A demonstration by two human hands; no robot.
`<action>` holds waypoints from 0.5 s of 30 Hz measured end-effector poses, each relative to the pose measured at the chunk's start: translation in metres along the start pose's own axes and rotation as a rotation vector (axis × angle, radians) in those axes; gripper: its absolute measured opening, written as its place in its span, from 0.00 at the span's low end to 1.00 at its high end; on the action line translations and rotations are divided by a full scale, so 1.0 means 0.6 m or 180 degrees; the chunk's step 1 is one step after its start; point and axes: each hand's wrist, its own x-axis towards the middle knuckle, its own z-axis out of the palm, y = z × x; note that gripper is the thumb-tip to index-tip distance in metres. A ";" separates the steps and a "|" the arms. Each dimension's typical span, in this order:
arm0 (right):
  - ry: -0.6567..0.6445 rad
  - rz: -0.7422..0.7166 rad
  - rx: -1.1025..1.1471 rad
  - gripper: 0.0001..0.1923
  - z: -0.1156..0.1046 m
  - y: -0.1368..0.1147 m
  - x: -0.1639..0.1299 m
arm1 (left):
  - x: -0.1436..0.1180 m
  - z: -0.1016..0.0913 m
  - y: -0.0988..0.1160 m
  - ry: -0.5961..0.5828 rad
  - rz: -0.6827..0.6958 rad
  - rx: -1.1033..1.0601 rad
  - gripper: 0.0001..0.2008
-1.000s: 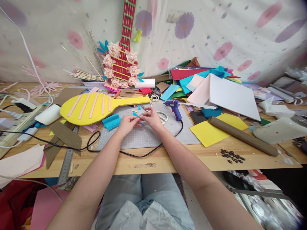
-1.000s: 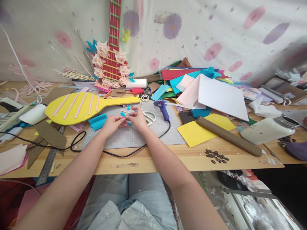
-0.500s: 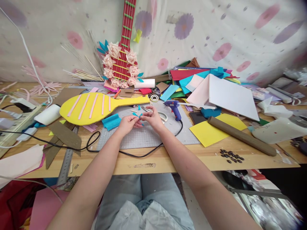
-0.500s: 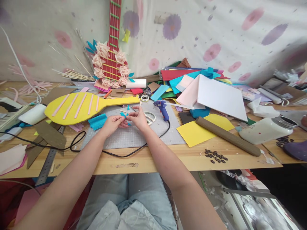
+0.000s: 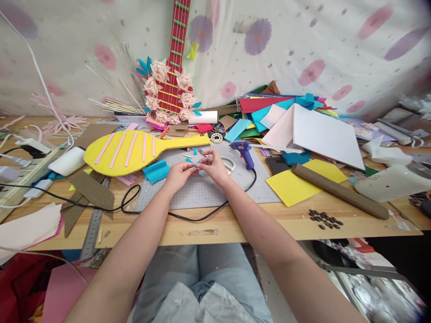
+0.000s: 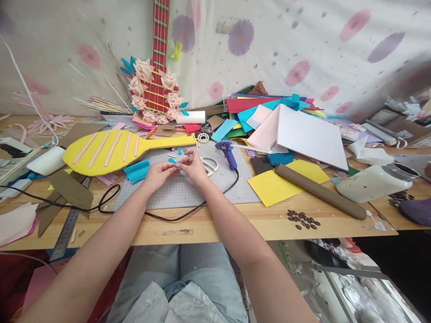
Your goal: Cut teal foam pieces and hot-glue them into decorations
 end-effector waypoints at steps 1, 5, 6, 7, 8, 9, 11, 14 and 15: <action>-0.0014 0.0009 -0.0007 0.27 0.000 -0.001 0.000 | 0.001 -0.002 -0.001 -0.0008 -0.0011 -0.0011 0.14; -0.0071 0.0028 0.0136 0.27 0.002 -0.001 -0.002 | 0.003 -0.010 -0.002 -0.0095 -0.0051 0.0070 0.16; -0.0067 0.0007 0.0162 0.27 0.002 0.000 -0.002 | 0.003 -0.012 -0.002 -0.0142 -0.0057 0.0138 0.16; -0.0053 -0.0013 0.0167 0.26 0.003 0.000 -0.002 | 0.003 -0.013 -0.002 -0.0193 -0.0061 0.0227 0.17; -0.0030 -0.0025 0.0153 0.26 0.003 0.000 -0.002 | 0.002 -0.013 -0.003 -0.0247 -0.0055 0.0338 0.17; -0.0008 -0.0025 0.0124 0.25 0.004 0.000 -0.002 | 0.002 -0.013 -0.003 -0.0302 -0.0030 0.0466 0.17; 0.0032 -0.0006 0.0047 0.25 0.005 -0.002 -0.003 | 0.000 -0.013 -0.005 -0.0330 0.0127 0.0770 0.18; 0.0059 -0.0055 -0.0024 0.24 0.009 -0.003 -0.005 | -0.002 -0.012 -0.007 -0.0031 0.0590 0.1336 0.18; 0.0038 -0.0065 -0.0014 0.24 0.010 -0.003 -0.005 | -0.003 -0.012 -0.007 0.0090 0.0694 0.1505 0.17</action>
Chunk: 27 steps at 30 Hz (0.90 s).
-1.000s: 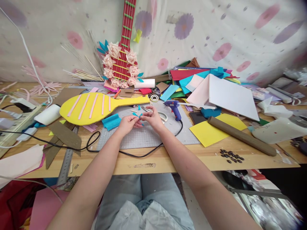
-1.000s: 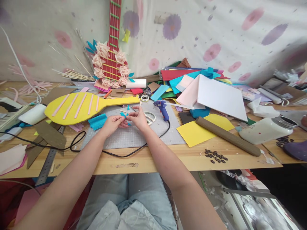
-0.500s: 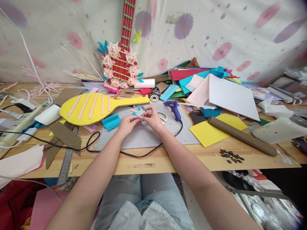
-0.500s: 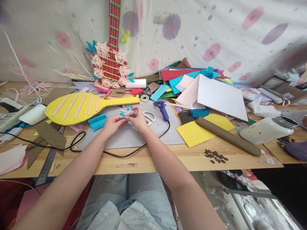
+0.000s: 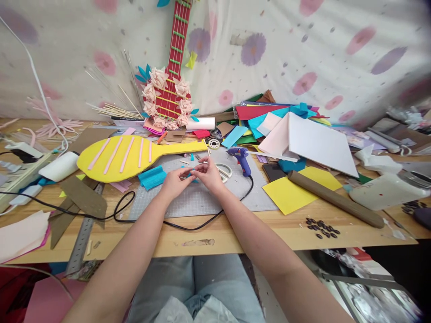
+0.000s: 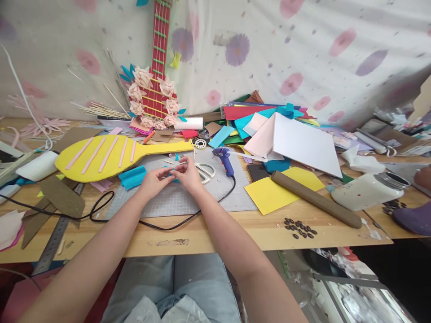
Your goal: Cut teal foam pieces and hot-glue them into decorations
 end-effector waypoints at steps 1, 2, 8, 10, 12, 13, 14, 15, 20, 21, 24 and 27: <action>-0.0044 0.0008 0.0030 0.25 0.001 0.001 0.000 | 0.000 -0.001 0.000 0.0068 0.0034 0.0149 0.15; -0.0109 0.0036 0.0065 0.25 0.000 0.001 0.001 | 0.000 -0.002 0.000 0.0088 0.0029 0.0243 0.14; 0.0054 -0.0090 -0.0433 0.15 -0.018 0.004 0.010 | 0.003 -0.010 0.001 0.0405 -0.0243 0.0133 0.08; 0.0440 -0.0182 -0.0919 0.14 -0.028 0.001 0.010 | 0.004 -0.012 0.003 0.0604 -0.0318 0.0132 0.08; 0.0694 -0.0201 -0.1389 0.15 -0.036 -0.003 0.009 | 0.004 -0.013 0.005 0.0749 -0.0375 0.0117 0.09; 0.0736 -0.0178 -0.1554 0.16 -0.038 -0.005 0.008 | 0.004 -0.013 0.005 0.0796 -0.0392 0.0117 0.09; 0.0733 -0.0133 -0.1658 0.17 -0.040 -0.006 0.007 | 0.004 -0.013 0.006 0.0831 -0.0401 0.0123 0.09; 0.0703 -0.0076 -0.1705 0.20 -0.040 -0.007 0.006 | 0.003 -0.013 0.007 0.0848 -0.0407 0.0134 0.09; 0.0125 -0.0138 -0.1521 0.24 -0.030 0.000 0.005 | 0.001 -0.010 0.010 0.0761 -0.0411 0.0270 0.07; -0.0062 -0.0231 -0.1441 0.23 -0.026 0.003 0.005 | 0.001 -0.010 0.009 0.0744 -0.0403 0.0318 0.07; -0.0397 -0.0434 -0.1163 0.16 -0.016 0.014 0.004 | 0.001 -0.009 0.005 0.0688 -0.0313 0.0484 0.06; -0.0475 -0.0529 -0.1110 0.14 -0.008 0.021 0.005 | 0.001 -0.008 0.002 0.0579 -0.0181 0.0612 0.07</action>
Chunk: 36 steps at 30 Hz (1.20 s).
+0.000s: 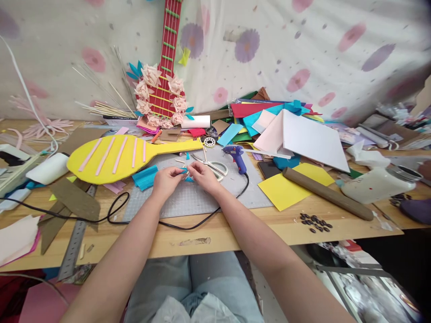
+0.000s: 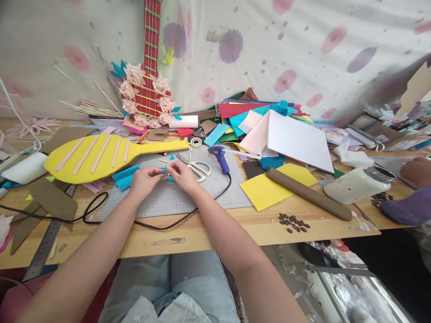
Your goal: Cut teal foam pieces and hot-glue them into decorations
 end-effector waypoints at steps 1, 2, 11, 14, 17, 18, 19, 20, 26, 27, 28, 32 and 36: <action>-0.0010 -0.0022 -0.0053 0.14 0.001 0.000 0.000 | 0.000 0.000 -0.001 -0.0037 0.0041 0.0053 0.07; -0.0024 -0.0037 -0.0120 0.13 0.002 -0.001 -0.001 | 0.000 0.000 -0.001 -0.0071 0.0077 0.0111 0.07; 0.0421 -0.0052 -0.1416 0.12 -0.016 -0.031 -0.008 | 0.002 0.002 -0.009 -0.0106 0.0057 0.0261 0.10; 0.0678 0.0262 -0.1797 0.13 -0.025 -0.034 -0.005 | 0.003 0.002 -0.010 -0.0051 -0.0053 0.0070 0.10; 0.0781 0.0553 -0.1943 0.15 -0.032 -0.035 -0.002 | 0.005 -0.001 -0.007 -0.0017 -0.0099 -0.0044 0.09; 0.0803 0.0585 -0.1909 0.16 -0.035 -0.035 -0.002 | 0.005 -0.002 -0.006 0.0008 -0.0104 -0.0074 0.09; 0.0809 0.0597 -0.1834 0.17 -0.038 -0.035 -0.002 | 0.006 -0.004 -0.006 0.0033 -0.0110 -0.0108 0.09; 0.0810 0.0596 -0.1729 0.18 -0.042 -0.036 -0.001 | 0.007 -0.006 -0.005 0.0054 -0.0115 -0.0147 0.09; 0.0796 0.0747 -0.1529 0.12 -0.079 -0.033 0.006 | 0.013 -0.009 -0.014 -0.0053 -0.0100 -0.0469 0.11; 0.0760 0.0824 -0.1655 0.13 -0.085 -0.031 0.007 | 0.013 -0.008 -0.017 -0.0074 -0.0106 -0.0472 0.11; 0.0728 0.0907 -0.1782 0.15 -0.090 -0.029 0.008 | 0.014 -0.007 -0.018 -0.0085 -0.0109 -0.0450 0.12; 0.0723 0.1059 -0.1997 0.21 -0.107 -0.023 0.009 | 0.014 -0.006 -0.019 -0.0115 -0.0075 -0.0332 0.11; 0.0599 0.0775 -0.2147 0.09 -0.119 -0.014 0.004 | 0.015 -0.008 -0.013 -0.0076 -0.0012 -0.0414 0.10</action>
